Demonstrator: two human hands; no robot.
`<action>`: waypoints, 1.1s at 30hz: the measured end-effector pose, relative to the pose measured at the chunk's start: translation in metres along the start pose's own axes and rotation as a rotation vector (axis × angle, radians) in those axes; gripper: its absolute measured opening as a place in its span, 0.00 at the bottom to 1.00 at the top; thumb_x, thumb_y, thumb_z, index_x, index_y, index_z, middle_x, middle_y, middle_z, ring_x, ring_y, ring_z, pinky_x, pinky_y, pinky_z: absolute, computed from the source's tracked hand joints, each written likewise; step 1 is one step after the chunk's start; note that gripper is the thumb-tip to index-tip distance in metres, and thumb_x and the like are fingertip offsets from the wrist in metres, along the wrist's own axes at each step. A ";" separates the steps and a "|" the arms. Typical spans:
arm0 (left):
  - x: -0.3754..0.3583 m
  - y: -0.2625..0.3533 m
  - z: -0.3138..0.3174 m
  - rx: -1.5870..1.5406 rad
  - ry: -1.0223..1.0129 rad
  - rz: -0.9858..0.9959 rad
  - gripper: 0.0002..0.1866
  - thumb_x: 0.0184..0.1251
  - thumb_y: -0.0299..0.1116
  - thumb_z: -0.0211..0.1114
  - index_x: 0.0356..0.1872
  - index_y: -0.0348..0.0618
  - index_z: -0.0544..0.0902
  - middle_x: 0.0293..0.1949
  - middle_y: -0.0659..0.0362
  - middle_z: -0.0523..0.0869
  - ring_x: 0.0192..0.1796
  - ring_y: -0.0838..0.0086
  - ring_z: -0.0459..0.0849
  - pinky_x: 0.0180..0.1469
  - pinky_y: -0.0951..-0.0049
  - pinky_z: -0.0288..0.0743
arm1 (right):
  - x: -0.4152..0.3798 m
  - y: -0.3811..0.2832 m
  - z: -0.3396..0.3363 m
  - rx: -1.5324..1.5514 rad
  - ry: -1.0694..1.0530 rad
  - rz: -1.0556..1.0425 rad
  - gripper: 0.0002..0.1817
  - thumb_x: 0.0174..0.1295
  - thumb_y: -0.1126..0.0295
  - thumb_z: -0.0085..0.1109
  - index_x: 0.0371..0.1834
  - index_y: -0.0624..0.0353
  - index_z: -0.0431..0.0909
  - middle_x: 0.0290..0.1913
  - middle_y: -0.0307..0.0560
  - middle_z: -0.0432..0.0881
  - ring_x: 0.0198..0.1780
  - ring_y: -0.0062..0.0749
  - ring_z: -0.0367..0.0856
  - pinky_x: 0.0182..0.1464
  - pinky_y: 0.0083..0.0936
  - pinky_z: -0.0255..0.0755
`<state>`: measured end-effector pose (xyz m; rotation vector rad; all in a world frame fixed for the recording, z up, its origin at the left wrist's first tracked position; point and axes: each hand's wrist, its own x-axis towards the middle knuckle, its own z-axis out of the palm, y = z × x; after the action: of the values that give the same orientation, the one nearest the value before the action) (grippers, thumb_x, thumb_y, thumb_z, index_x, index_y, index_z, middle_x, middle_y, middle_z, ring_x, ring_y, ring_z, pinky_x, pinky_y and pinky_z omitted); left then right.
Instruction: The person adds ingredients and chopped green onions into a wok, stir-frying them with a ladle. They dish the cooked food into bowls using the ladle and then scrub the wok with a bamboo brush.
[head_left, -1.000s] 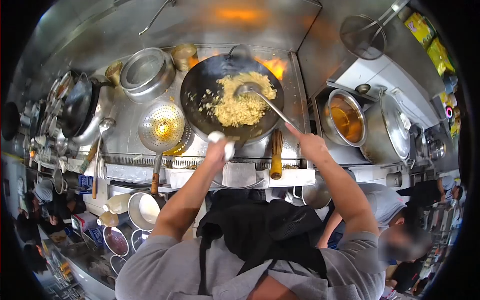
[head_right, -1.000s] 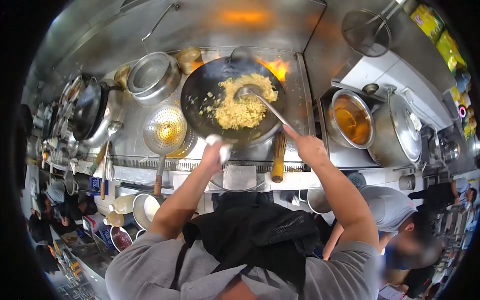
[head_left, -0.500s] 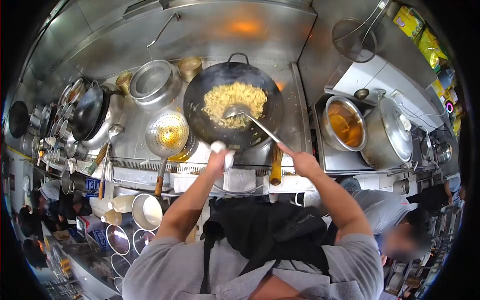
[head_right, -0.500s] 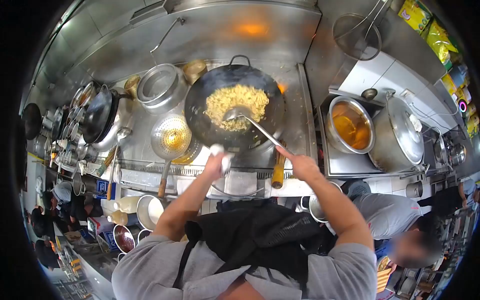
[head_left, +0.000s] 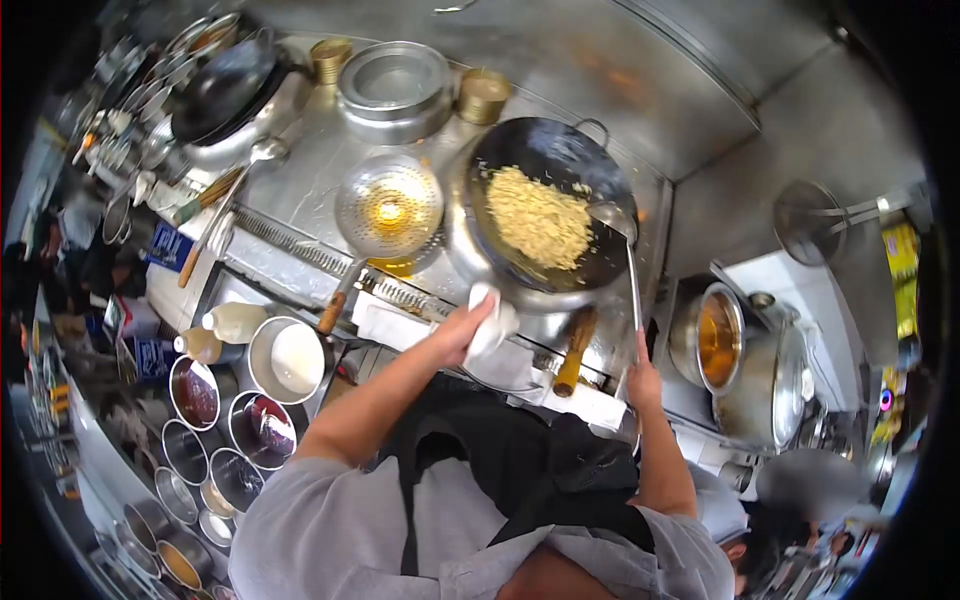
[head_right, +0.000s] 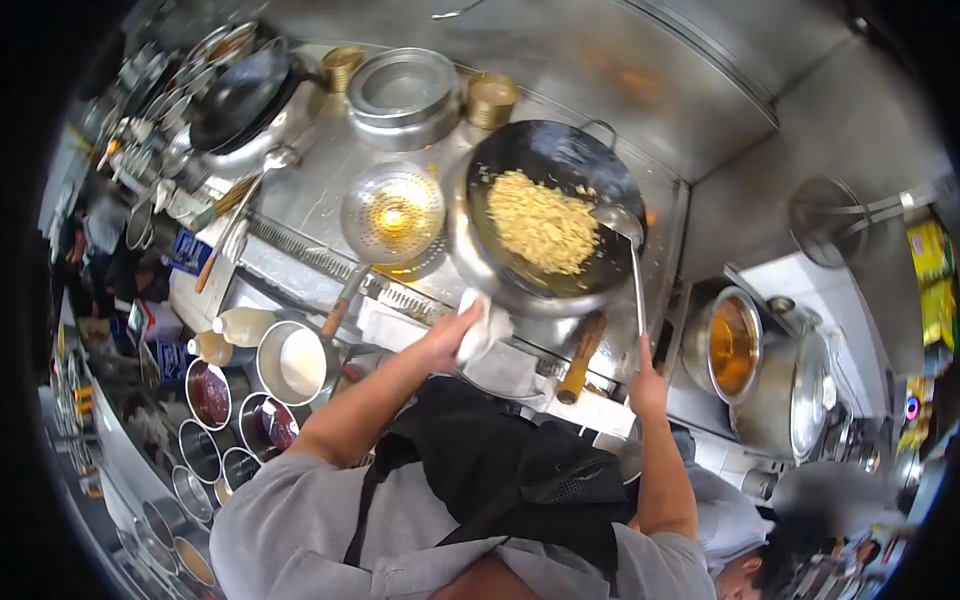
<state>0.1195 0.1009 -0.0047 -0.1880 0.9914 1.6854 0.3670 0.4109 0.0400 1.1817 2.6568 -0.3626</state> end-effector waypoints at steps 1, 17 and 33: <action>-0.027 -0.009 -0.026 0.062 0.034 0.034 0.30 0.74 0.57 0.60 0.62 0.42 0.75 0.44 0.59 0.84 0.42 0.73 0.82 0.42 0.68 0.79 | 0.005 -0.014 -0.003 -0.032 -0.032 -0.004 0.47 0.65 0.75 0.51 0.82 0.24 0.40 0.41 0.70 0.84 0.41 0.67 0.83 0.47 0.56 0.74; -0.209 0.016 -0.159 0.055 0.630 0.471 0.19 0.73 0.41 0.64 0.55 0.40 0.74 0.42 0.63 0.79 0.44 0.78 0.76 0.48 0.71 0.73 | 0.291 -0.562 0.098 0.641 -0.024 -0.413 0.43 0.57 0.78 0.54 0.79 0.46 0.52 0.45 0.57 0.82 0.42 0.50 0.83 0.49 0.42 0.79; -0.159 0.077 -0.151 0.260 0.296 0.467 0.20 0.73 0.41 0.65 0.56 0.38 0.76 0.43 0.61 0.82 0.43 0.76 0.79 0.47 0.72 0.75 | 0.243 -0.356 -0.073 1.803 0.049 -0.057 0.18 0.60 0.81 0.56 0.55 0.57 0.73 0.32 0.50 0.76 0.25 0.30 0.74 0.22 0.32 0.69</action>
<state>0.0591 -0.1206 0.0309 -0.0325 1.5571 1.9578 -0.0658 0.3715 0.0878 1.1944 1.8197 -2.9811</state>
